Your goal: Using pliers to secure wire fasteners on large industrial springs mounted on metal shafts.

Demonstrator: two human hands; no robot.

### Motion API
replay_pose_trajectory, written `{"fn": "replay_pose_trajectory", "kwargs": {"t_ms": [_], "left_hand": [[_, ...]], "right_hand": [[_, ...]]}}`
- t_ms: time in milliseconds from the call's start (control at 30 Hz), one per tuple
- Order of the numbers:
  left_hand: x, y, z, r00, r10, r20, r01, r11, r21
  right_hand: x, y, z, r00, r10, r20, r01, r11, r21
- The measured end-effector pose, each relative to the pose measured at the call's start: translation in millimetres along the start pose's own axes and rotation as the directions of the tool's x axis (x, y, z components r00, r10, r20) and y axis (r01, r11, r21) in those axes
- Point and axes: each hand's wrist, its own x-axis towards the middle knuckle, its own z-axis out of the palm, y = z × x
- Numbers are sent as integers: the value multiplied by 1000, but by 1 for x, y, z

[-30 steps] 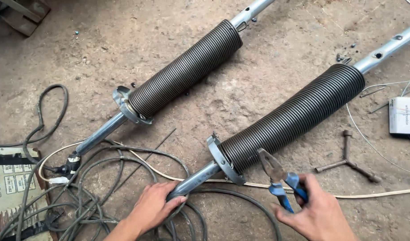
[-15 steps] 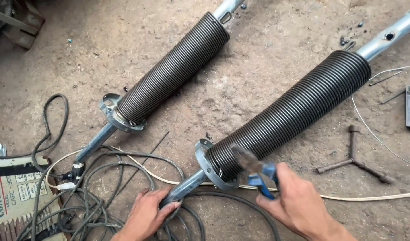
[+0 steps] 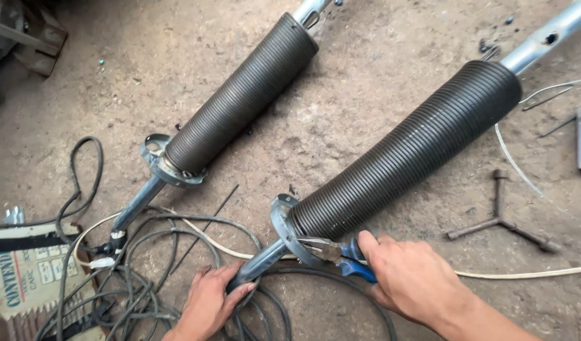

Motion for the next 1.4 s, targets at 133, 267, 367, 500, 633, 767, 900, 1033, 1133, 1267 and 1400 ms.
{"fn": "replay_pose_trajectory", "kwargs": {"t_ms": [133, 267, 367, 500, 633, 767, 900, 1033, 1133, 1267, 1400], "left_hand": [[0, 2, 0, 1000, 7, -9, -7, 1000, -3], [0, -3, 2, 999, -22, -28, 22, 1000, 0], [-4, 2, 0, 999, -26, -33, 25, 1000, -5], [3, -3, -1, 998, 42, -38, -43, 999, -29], [23, 15, -28, 989, -27, 143, 36, 997, -65], [47, 6, -28, 905, 7, 426, 196, 881, -431], [77, -32, -2, 705, 280, 652, 341, 671, -658], [59, -10, -8, 770, 216, 601, 234, 781, -580], [38, -3, 5, 953, 100, 286, -20, 963, -270], [23, -7, 31, 993, 81, -85, -91, 987, -132], [17, -17, 75, 950, 159, -269, -183, 981, -68]], "right_hand": [[-1, 3, 1, 975, 111, -194, -49, 953, 300], [9, -1, 39, 947, 162, -279, -33, 908, 418], [6, -3, 4, 987, 148, 65, -156, 976, 151], [-5, 13, -3, 934, 341, -103, -265, 858, 440], [-37, 48, 41, 870, 484, -90, -398, 799, 452], [-65, 134, 190, 811, 573, -120, -569, 820, 68], [-124, 112, 215, 621, 450, -642, -587, 810, -1], [-134, 105, 207, 568, 618, -544, -658, 738, 151], [-135, 85, 207, 569, 651, -501, -525, 758, 388], [-129, 66, 186, 635, 654, -412, -493, 753, 436], [-121, 23, 162, 608, 671, -425, -451, 732, 511]]}}
